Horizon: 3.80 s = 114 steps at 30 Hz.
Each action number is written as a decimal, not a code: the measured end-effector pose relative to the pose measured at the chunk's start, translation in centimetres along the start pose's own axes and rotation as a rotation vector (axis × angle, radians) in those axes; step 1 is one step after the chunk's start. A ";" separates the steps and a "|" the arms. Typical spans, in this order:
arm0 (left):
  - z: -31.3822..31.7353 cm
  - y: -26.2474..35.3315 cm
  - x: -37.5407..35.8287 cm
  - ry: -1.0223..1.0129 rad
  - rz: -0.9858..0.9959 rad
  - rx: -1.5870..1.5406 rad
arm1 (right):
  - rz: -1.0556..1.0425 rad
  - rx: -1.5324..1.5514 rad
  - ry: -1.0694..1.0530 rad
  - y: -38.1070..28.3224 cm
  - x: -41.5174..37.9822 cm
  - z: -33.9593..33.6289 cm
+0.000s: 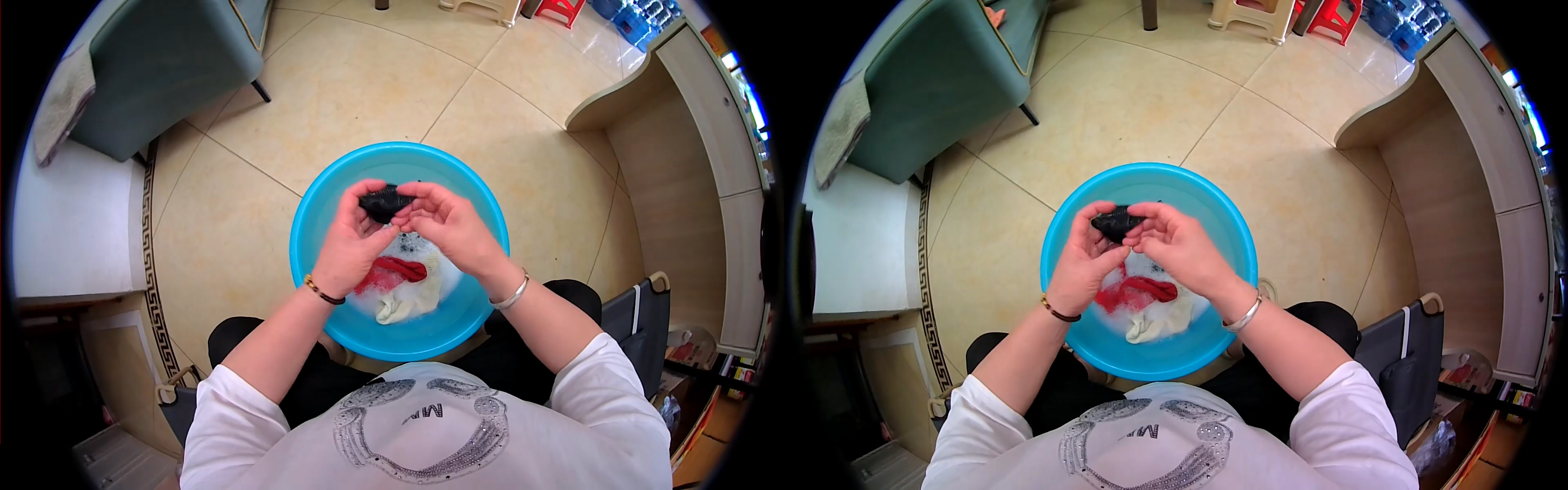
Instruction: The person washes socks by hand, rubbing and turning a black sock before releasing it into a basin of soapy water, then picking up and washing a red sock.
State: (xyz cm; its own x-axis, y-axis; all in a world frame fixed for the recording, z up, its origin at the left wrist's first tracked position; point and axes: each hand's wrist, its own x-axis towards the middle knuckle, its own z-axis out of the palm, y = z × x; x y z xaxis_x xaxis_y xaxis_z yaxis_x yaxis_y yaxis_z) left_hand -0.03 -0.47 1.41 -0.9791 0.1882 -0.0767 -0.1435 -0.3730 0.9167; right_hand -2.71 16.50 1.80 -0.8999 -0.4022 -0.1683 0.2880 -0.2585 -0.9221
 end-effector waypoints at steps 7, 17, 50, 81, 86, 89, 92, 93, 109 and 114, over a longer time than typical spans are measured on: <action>-0.5 -0.6 0.1 0.118 -0.026 0.254 | -0.043 -0.542 0.090 -0.5 -0.4 0.5; -0.8 -0.2 0.3 -0.026 -0.268 -0.275 | 0.207 -0.101 0.061 0.2 0.4 -0.8; 1.3 3.7 -0.6 0.096 -0.276 -0.182 | 0.048 -0.313 -0.015 -4.5 -0.9 1.4; 1.2 2.6 0.6 -0.004 -0.308 -0.105 | 0.180 -0.093 0.174 -3.4 -0.9 -0.8; 0.5 1.6 0.5 0.031 -0.315 -0.197 | 0.080 -0.120 0.119 -2.9 -0.8 -0.8; -0.4 1.0 0.5 0.081 -0.177 -0.220 | -0.057 -0.193 0.089 -1.7 -0.6 -1.7; -0.7 1.1 0.2 0.119 -0.076 -0.045 | -0.006 -0.227 0.160 -1.8 -0.6 -1.3; -0.4 1.4 -0.1 0.131 -0.042 0.133 | 0.124 -0.131 0.238 -2.1 -0.7 -0.8; 3.0 0.2 -1.8 -0.296 0.732 1.155 | -0.038 -0.074 0.368 0.5 0.2 -1.0; 0.6 -0.5 -2.6 -0.385 0.541 0.919 | -0.012 -0.081 0.324 -1.3 0.1 -1.3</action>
State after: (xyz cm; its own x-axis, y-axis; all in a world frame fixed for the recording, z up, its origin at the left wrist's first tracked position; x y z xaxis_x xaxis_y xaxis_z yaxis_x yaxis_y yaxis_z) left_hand 2.64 -0.18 1.38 -0.7486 0.5310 0.3970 0.6004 0.2889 0.7457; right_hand -3.56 17.93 2.49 -0.9642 -0.0959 -0.2473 0.2615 -0.1862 -0.9471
